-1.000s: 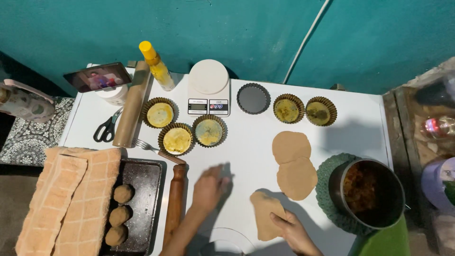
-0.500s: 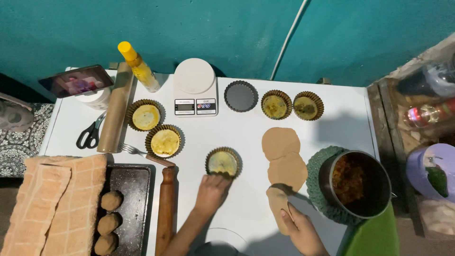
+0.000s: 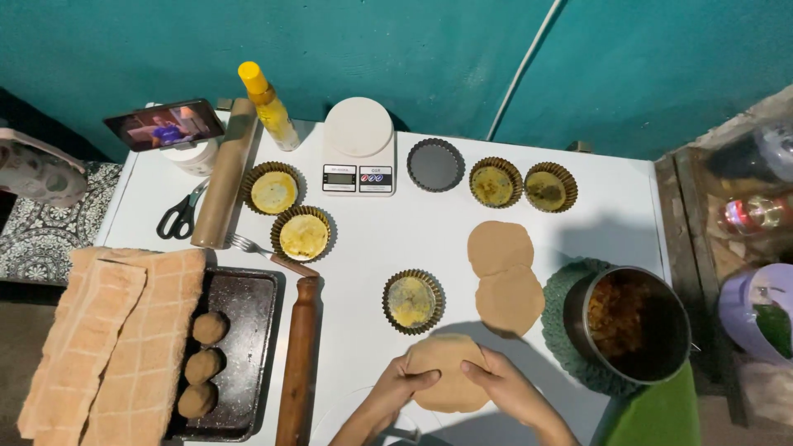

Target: Roll out small portions of dough using a rolling pin and place them into tart molds.

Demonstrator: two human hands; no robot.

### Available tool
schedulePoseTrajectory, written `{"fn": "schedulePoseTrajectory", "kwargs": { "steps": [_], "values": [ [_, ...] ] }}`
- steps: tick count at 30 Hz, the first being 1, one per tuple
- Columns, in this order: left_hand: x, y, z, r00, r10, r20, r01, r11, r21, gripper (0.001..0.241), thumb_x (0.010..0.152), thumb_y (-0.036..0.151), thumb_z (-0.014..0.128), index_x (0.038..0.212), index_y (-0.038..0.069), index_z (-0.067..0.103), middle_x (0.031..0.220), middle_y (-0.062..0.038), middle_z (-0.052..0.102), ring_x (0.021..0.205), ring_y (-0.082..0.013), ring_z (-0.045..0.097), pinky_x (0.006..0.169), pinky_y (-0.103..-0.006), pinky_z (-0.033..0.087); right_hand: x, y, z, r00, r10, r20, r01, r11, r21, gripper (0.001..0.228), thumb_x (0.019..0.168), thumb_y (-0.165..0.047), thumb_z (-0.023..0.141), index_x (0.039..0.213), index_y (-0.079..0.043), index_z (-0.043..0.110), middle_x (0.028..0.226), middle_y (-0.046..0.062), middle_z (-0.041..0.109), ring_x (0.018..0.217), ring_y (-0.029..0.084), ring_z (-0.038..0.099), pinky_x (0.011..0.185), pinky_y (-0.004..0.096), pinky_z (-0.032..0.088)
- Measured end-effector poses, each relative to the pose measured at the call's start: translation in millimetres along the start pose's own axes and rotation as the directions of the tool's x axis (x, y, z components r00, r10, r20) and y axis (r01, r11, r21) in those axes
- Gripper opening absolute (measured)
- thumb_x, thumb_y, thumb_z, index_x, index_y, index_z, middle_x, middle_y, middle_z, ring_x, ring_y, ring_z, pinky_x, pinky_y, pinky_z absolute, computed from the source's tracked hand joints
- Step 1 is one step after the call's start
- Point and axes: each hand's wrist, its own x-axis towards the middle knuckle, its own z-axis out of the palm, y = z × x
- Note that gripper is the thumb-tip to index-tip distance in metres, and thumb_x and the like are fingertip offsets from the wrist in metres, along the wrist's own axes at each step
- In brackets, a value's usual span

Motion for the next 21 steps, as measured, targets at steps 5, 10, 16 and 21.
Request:
{"fn": "schedulePoseTrajectory", "kwargs": {
  "steps": [5, 10, 16, 21],
  "values": [
    [-17.1, 46.6, 34.1, 0.993, 0.094, -0.077, -0.086, 0.991, 0.105, 0.057, 0.093, 0.018, 0.074, 0.144, 0.000, 0.057, 0.129, -0.008, 0.072, 0.114, -0.0141, 0.069, 0.100, -0.0323, 0.056, -11.4, -52.9, 22.8, 0.998, -0.039, -0.049, 0.041, 0.999, 0.034, 0.048, 0.090, -0.009, 0.069, 0.136, -0.002, 0.058, 0.124, 0.004, 0.072, 0.113, 0.011, 0.065, 0.099, 0.032, 0.051],
    [-11.4, 61.6, 42.4, 0.956, 0.173, -0.235, -0.170, 0.985, 0.035, 0.061, 0.089, 0.017, 0.074, 0.147, 0.008, 0.054, 0.129, -0.003, 0.073, 0.111, -0.0123, 0.067, 0.093, -0.0303, 0.053, 30.0, 20.8, 11.8, 0.956, 0.033, -0.292, 0.158, 0.780, 0.605, 0.044, 0.089, -0.008, 0.071, 0.130, 0.000, 0.058, 0.121, 0.009, 0.070, 0.112, 0.022, 0.067, 0.098, 0.041, 0.054],
    [-13.7, 47.3, 20.8, 0.888, 0.160, -0.430, -0.107, 0.984, 0.145, 0.062, 0.092, 0.017, 0.075, 0.150, 0.013, 0.055, 0.126, -0.005, 0.075, 0.105, -0.0129, 0.059, 0.089, -0.0279, 0.046, 20.8, -41.5, 51.1, 0.937, 0.095, -0.337, 0.003, 0.960, 0.279, 0.042, 0.092, -0.016, 0.068, 0.132, -0.003, 0.063, 0.117, 0.005, 0.071, 0.105, 0.015, 0.067, 0.088, 0.034, 0.056],
    [-34.5, 93.7, 34.9, 0.938, 0.301, -0.170, -0.308, 0.951, -0.014, 0.065, 0.092, 0.013, 0.072, 0.147, 0.025, 0.037, 0.120, -0.010, 0.075, 0.108, -0.0179, 0.071, 0.092, -0.0343, 0.057, 16.7, -45.4, 34.6, 0.971, -0.169, -0.171, 0.204, 0.954, 0.219, 0.041, 0.096, -0.013, 0.066, 0.133, 0.003, 0.062, 0.120, 0.009, 0.073, 0.108, 0.014, 0.068, 0.093, 0.031, 0.054]
  ]
}}
